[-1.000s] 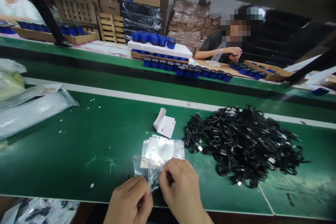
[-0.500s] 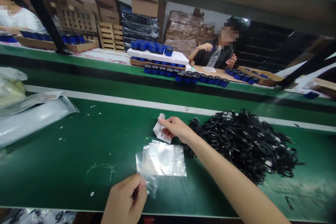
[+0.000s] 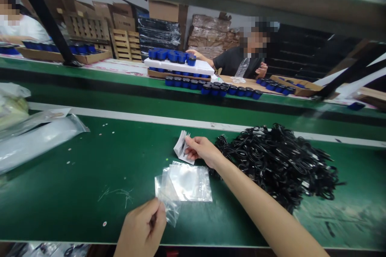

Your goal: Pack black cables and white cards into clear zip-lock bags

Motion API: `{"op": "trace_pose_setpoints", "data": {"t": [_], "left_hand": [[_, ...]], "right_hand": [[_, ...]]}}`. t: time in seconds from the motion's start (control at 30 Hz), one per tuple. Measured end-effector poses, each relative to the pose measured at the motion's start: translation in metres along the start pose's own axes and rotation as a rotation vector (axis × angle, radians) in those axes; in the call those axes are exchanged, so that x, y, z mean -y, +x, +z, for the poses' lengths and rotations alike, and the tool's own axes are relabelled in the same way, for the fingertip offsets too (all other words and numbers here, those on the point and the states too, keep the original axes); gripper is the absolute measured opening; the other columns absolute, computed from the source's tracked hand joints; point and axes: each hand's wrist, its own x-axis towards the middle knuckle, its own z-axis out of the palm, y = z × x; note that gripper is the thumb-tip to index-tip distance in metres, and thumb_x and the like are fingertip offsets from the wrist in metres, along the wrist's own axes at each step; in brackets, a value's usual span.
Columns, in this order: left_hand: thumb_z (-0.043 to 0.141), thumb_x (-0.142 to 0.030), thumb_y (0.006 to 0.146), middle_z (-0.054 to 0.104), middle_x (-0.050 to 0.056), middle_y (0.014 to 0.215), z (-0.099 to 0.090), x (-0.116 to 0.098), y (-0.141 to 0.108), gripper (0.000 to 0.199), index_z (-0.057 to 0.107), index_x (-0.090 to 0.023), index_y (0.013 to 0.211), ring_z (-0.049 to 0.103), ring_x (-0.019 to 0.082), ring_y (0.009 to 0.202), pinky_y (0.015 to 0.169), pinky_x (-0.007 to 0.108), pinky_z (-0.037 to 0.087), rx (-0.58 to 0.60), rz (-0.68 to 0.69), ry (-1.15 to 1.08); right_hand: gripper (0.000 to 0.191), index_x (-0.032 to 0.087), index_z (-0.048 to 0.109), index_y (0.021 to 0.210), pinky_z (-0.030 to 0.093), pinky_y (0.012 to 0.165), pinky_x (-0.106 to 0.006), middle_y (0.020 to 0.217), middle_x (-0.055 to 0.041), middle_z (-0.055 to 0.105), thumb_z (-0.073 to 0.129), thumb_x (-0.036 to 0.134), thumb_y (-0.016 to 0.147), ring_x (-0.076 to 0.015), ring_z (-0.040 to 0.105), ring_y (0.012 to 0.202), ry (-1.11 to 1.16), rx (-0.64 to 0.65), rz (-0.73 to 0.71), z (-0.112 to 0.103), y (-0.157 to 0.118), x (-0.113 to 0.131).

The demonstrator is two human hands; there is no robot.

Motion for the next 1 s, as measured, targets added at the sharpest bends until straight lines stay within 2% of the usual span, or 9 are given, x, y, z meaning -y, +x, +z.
{"op": "trace_pose_setpoints", "data": {"t": [0.13,0.3,0.47,0.6,0.9,1.0], "left_hand": [[0.037,-0.022,0.091,0.044,-0.007,0.045,0.000,0.000,0.000,0.035,0.034,-0.022,0.056,0.047,0.007,0.038,0.041,0.015,0.034,-0.020,0.006,0.023],[0.039,-0.022,0.090,0.043,-0.008,0.044,0.000,-0.002,0.002,0.035,0.035,-0.021,0.055,0.046,0.007,0.037,0.040,0.015,0.034,-0.039,0.018,0.005],[0.039,-0.020,0.090,0.043,-0.008,0.043,0.001,-0.003,0.003,0.035,0.036,-0.021,0.054,0.045,0.006,0.035,0.039,0.015,0.033,-0.061,0.016,-0.021],[0.040,-0.022,0.090,0.043,-0.007,0.044,0.002,-0.003,0.001,0.036,0.036,-0.021,0.054,0.045,0.006,0.036,0.040,0.015,0.033,-0.074,-0.004,-0.027],[0.039,-0.022,0.090,0.044,-0.007,0.045,0.000,0.000,-0.002,0.036,0.038,-0.021,0.055,0.046,0.007,0.038,0.041,0.016,0.034,-0.028,-0.036,-0.038],[0.038,-0.025,0.091,0.049,-0.005,0.046,0.001,0.001,-0.003,0.037,0.041,-0.021,0.055,0.050,0.008,0.040,0.042,0.016,0.037,0.020,-0.100,-0.098]], "right_hand": [[0.027,0.015,0.057,0.114,0.054,0.075,-0.038,0.110,-0.0068,0.061,0.055,0.031,0.093,-0.0191,0.063,0.089,-0.096,-0.029,-0.079,0.000,0.000,-0.003],[0.024,0.013,0.061,0.099,0.052,0.077,-0.037,0.095,-0.0039,0.064,0.065,0.033,0.086,-0.0187,0.062,0.086,-0.244,-0.111,-0.193,-0.004,0.004,-0.004],[0.025,0.015,0.058,0.111,0.053,0.077,-0.039,0.110,-0.0062,0.062,0.055,0.032,0.092,-0.0198,0.063,0.090,-0.257,-0.069,-0.140,-0.006,0.009,0.006],[0.028,0.016,0.056,0.116,0.053,0.079,-0.040,0.115,-0.0074,0.060,0.056,0.031,0.092,-0.0207,0.062,0.094,-0.221,-0.039,-0.088,-0.006,0.007,0.014],[0.028,0.016,0.055,0.117,0.053,0.080,-0.041,0.116,-0.0078,0.059,0.056,0.030,0.092,-0.0211,0.062,0.095,-0.162,-0.008,-0.088,-0.010,0.011,0.006],[0.029,0.016,0.055,0.118,0.053,0.079,-0.040,0.116,-0.0078,0.059,0.056,0.030,0.092,-0.0209,0.062,0.095,-0.168,-0.035,-0.107,-0.014,0.011,0.007]]}}
